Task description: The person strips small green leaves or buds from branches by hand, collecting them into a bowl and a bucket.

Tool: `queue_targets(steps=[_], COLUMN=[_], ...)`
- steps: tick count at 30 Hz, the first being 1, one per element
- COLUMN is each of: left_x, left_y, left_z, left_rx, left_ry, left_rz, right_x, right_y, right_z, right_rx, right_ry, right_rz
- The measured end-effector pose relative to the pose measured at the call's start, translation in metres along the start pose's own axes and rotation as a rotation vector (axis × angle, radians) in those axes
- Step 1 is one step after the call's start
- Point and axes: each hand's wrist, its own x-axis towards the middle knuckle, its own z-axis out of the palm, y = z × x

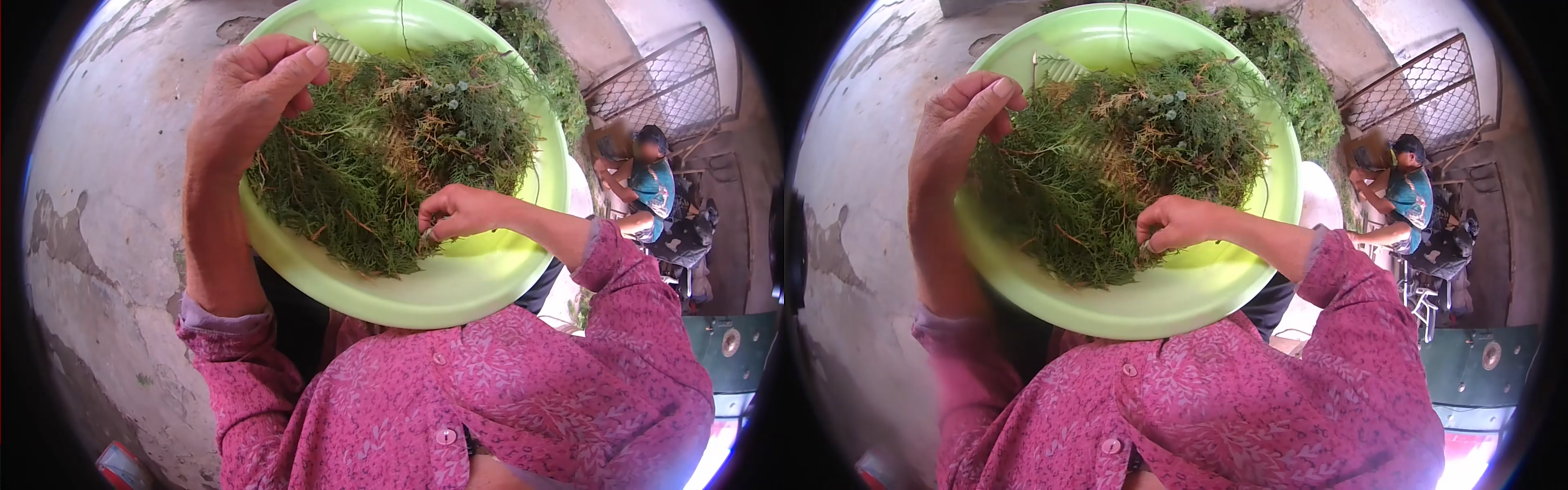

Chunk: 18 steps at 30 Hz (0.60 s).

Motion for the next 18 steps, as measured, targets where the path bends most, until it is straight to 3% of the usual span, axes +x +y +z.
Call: queue_targets(steps=[1, 2, 4, 8, 12, 13, 14, 16, 18], left_x=[0.000, 0.000, 0.001, 0.001, -0.001, 0.000, 0.001, 0.002, 0.002], left_y=[0.000, 0.001, 0.005, 0.006, 0.007, 0.007, 0.007, 0.007, 0.006], left_z=[-0.001, 0.000, 0.000, 0.002, 0.004, 0.004, 0.004, 0.004, 0.004], left_rx=[0.003, 0.001, 0.056, 0.079, 0.083, 0.107, 0.104, 0.112, 0.077], left_ry=[-0.007, -0.010, -0.032, -0.054, -0.001, 0.023, 0.010, 0.008, 0.003], left_rz=[-0.005, -0.004, -0.067, -0.056, -0.046, -0.039, -0.029, -0.043, -0.035], right_x=[-0.004, -0.008, -0.012, -0.016, -0.031, -0.038, -0.045, -0.066, -0.099], right_y=[-0.007, -0.008, -0.007, -0.012, -0.025, -0.034, -0.035, -0.034, -0.024], right_z=[-0.004, -0.007, -0.017, -0.017, -0.029, -0.032, -0.035, -0.043, -0.060], right_rx=[0.420, 0.421, 0.879, 1.213, 1.351, 1.331, 1.332, 1.508, 1.310], right_ry=[-0.127, -0.124, -0.180, -0.102, -0.088, 0.055, 0.072, 0.325, 0.599], right_rz=[0.184, 0.185, 0.116, 0.067, -0.073, -0.075, -0.081, -0.257, -0.264])
